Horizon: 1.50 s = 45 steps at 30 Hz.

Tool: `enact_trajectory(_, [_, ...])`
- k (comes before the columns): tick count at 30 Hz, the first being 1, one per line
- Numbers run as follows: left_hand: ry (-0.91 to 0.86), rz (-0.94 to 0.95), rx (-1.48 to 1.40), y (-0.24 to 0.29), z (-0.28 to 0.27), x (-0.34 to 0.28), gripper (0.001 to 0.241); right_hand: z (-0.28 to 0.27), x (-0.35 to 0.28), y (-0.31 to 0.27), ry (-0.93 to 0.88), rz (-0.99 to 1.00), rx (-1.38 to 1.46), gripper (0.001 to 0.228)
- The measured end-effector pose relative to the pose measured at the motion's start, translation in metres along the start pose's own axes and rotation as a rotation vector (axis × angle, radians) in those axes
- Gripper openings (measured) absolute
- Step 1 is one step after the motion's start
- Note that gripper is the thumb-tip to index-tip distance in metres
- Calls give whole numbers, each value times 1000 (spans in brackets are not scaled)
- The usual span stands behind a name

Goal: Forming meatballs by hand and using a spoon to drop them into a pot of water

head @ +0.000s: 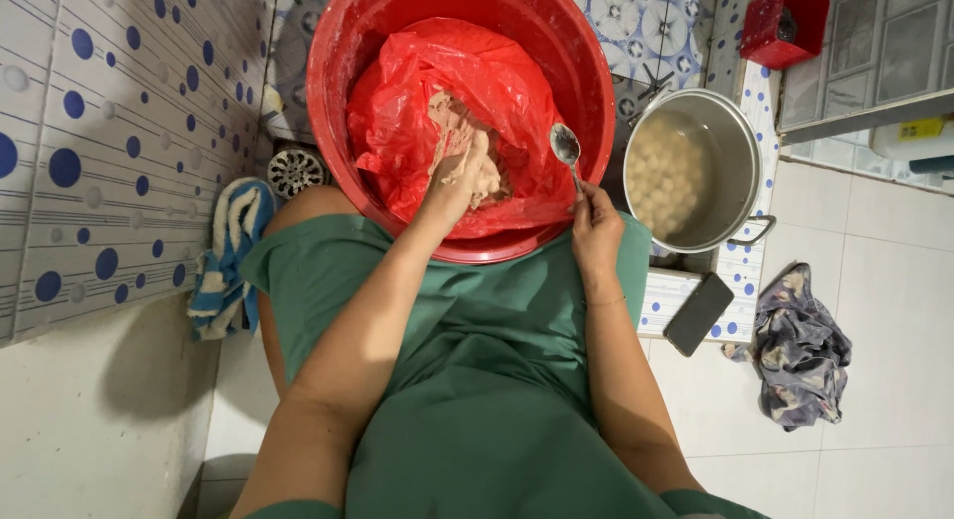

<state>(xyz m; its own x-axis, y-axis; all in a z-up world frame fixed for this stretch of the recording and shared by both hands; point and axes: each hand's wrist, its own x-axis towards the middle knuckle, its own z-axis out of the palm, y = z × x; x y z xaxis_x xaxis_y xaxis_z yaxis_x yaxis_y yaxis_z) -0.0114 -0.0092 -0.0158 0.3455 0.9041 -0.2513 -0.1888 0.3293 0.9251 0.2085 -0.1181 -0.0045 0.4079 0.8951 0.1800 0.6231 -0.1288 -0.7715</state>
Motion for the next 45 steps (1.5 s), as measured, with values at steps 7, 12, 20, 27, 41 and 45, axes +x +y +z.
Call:
enact_trajectory(7, [-42, 46, -179, -7, 6, 1, 17, -2, 0, -6, -2, -1, -31, 21])
enact_trajectory(12, [-46, 109, -130, -13, -1, 2, 35, -1, -1, -7, -1, -20, -60, 21])
enact_trajectory(20, [-10, 130, -35, -49, -4, 19, 21, -1, 0, -4, 1, -13, -77, 20])
enact_trajectory(27, [31, 201, 8, -42, 5, 17, 41, 0, 0, -7, 7, -19, -78, 21])
enact_trajectory(41, [-45, 112, -107, -7, 2, 0, 28, 1, 1, -7, 7, -26, -71, 20])
enact_trajectory(45, [-22, 198, -67, -15, -1, 5, 35, 1, 0, -4, 3, -19, -63, 20])
